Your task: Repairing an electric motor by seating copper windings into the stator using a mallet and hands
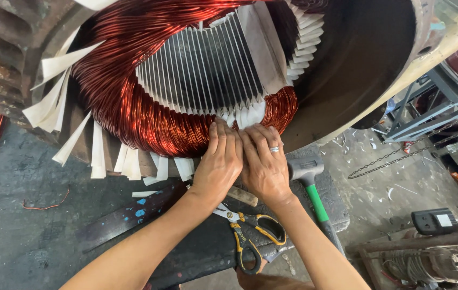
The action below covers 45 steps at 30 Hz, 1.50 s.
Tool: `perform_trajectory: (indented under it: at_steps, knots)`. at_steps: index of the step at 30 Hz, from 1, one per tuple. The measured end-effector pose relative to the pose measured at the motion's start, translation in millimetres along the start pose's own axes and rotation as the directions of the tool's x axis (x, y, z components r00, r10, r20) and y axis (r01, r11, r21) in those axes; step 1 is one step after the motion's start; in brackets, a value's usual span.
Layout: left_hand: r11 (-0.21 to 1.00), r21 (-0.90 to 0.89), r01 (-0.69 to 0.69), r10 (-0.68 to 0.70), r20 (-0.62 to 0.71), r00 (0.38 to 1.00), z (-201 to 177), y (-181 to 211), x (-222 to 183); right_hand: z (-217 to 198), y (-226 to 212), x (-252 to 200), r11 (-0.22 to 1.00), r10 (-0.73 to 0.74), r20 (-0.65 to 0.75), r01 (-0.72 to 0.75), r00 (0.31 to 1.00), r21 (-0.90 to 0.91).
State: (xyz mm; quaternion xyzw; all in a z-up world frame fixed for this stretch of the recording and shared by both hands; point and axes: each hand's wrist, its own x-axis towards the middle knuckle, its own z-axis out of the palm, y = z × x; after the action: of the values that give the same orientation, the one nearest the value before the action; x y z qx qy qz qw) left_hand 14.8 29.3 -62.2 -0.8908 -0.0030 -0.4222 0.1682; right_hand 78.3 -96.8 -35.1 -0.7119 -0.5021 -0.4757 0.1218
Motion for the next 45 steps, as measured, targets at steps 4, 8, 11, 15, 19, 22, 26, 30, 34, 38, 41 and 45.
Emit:
perform_trajectory:
  at_steps: [4, 8, 11, 15, 19, 22, 26, 30, 34, 38, 41, 45]
  knots:
    - [1.000, -0.015, -0.007, 0.007, -0.006, 1.000, -1, -2, 1, 5, 4, -4, 1.000, -0.016, -0.005, 0.016, 1.000, -0.007]
    - [1.000, 0.025, -0.006, 0.006, 0.010, 1.000, -2, 0, 2, 4, 3, -4, 1.000, -0.003, -0.004, 0.003, 1.000, 0.007]
    - [1.000, 0.028, -0.009, 0.008, 0.015, 1.000, -4, -1, 2, 3, 3, -5, 1.000, -0.007, 0.004, 0.007, 1.000, 0.007]
    - [1.000, 0.027, -0.011, 0.010, 0.025, 1.000, 0, -1, -1, 5, 4, -6, 1.000, -0.006, 0.018, 0.006, 1.000, 0.019]
    - [1.000, 0.008, -0.012, 0.012, 0.034, 0.999, -1, -2, -1, 8, 4, -8, 1.000, -0.003, 0.010, 0.003, 1.000, 0.021]
    - [1.000, 0.024, -0.014, 0.013, 0.042, 0.999, -7, -5, 0, 8, 4, -9, 0.999, 0.010, 0.034, -0.011, 0.999, 0.035]
    - [1.000, -0.015, 0.000, 0.000, 0.048, 0.999, -6, -8, -1, 8, 3, -9, 1.000, 0.014, 0.051, -0.015, 0.999, 0.024]
    - [0.995, -0.100, -0.017, 0.025, 0.077, 0.997, -3, -14, -4, 4, 0, -6, 1.000, 0.019, 0.070, -0.020, 0.997, 0.010]
    - [0.994, -0.102, -0.025, 0.035, 0.101, 0.994, -5, -17, -5, 4, -2, -4, 1.000, 0.016, 0.060, -0.016, 0.998, -0.012]
    - [0.992, -0.122, -0.024, 0.035, 0.088, 0.996, -4, -18, -6, 5, -2, -4, 1.000, 0.014, 0.054, -0.013, 0.998, -0.006]
    - [0.992, -0.128, -0.021, 0.034, 0.099, 0.995, -1, -17, -7, 5, -2, -4, 1.000, 0.013, 0.056, -0.013, 0.998, -0.002]
    - [0.992, -0.127, -0.003, 0.007, 0.037, 0.999, 0, -16, -8, 4, -3, -4, 1.000, 0.010, 0.060, -0.009, 0.998, -0.019]
